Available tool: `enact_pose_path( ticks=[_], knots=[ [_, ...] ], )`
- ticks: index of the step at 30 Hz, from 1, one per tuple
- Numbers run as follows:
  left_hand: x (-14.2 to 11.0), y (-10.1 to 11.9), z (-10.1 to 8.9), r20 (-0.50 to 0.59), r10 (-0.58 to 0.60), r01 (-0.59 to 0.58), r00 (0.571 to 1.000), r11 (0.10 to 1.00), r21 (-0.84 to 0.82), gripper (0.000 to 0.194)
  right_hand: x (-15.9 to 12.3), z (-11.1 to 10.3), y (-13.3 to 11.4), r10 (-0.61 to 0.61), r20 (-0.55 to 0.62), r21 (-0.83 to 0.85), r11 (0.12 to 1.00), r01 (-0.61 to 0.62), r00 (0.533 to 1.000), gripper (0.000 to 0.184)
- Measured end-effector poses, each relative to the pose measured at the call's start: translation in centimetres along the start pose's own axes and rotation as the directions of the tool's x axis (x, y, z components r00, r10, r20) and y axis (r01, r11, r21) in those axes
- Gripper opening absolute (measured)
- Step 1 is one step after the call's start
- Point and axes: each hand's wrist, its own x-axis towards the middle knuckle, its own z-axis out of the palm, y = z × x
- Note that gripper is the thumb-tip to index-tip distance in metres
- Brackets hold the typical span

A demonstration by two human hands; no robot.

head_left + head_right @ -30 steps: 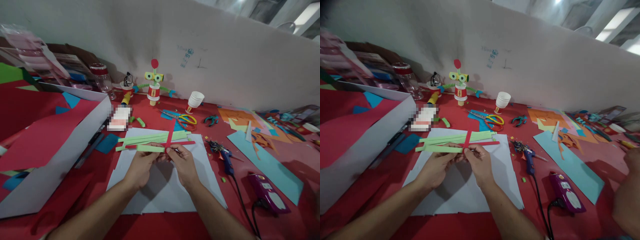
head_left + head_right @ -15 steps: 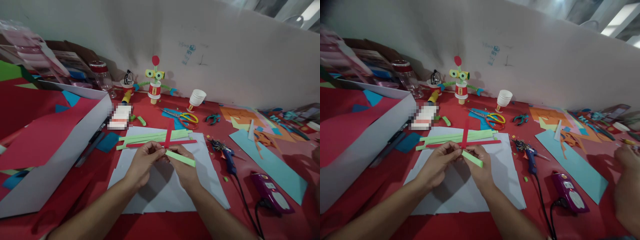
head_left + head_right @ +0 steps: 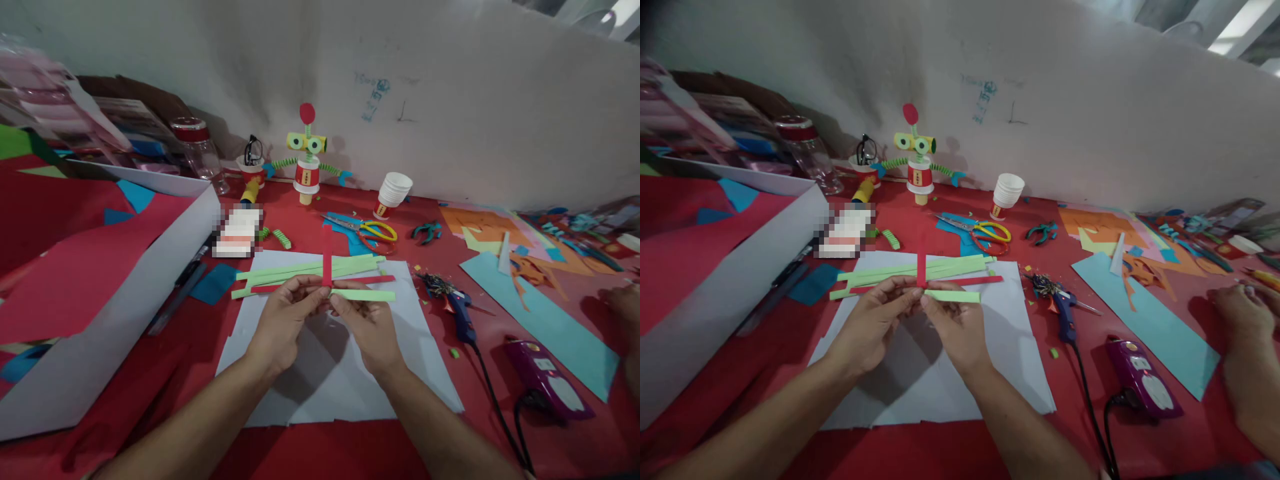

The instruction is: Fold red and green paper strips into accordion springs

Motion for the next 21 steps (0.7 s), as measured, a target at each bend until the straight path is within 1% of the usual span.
enact_pose_path(
  ticks=[2, 4, 7, 11, 14, 17, 21],
  knots=[
    [-0.1, 0.1, 0.1, 0.031, -0.022, 0.024, 0.999, 0.999, -0.037, 0.021, 0.0, -0.1, 0.1, -0.016, -0.044, -0.026, 1.0, 0.015, 0.999, 0.017],
    [-0.2, 0.2, 0.1, 0.045, -0.058, 0.062, 0.997, 0.995, -0.078, 0.017, 0.1, -0.1, 0.0, -0.01, -0.057, -0.023, 1.0, 0.008, 0.998, 0.015],
    [-0.3, 0.4, 0.1, 0.019, -0.102, 0.104, 0.995, 0.986, -0.131, 0.015, 0.0, 0.0, -0.2, 0.009, -0.067, 0.001, 1.0, -0.009, 0.998, 0.013],
    [-0.3, 0.5, 0.2, -0.001, -0.137, 0.134, 0.991, 0.971, -0.2, 0.016, 0.0, 0.1, -0.4, 0.006, -0.097, -0.012, 1.0, -0.007, 0.995, 0.013],
    [-0.2, 0.5, 0.1, -0.01, -0.155, 0.149, 0.988, 0.959, -0.242, 0.017, 0.0, 0.1, -0.4, 0.007, -0.094, -0.016, 1.0, -0.009, 0.996, 0.013],
    [-0.2, 0.4, -0.1, -0.009, -0.16, 0.155, 0.987, 0.964, -0.217, 0.017, 0.1, 0.0, -0.6, 0.03, -0.075, -0.013, 0.999, -0.031, 0.997, 0.013],
    [-0.2, 0.5, -0.3, 0.067, -0.109, 0.116, 0.992, 0.988, -0.099, 0.015, 0.2, -0.3, -1.0, 0.01, -0.055, -0.041, 0.999, -0.013, 0.998, 0.014]
  ],
)
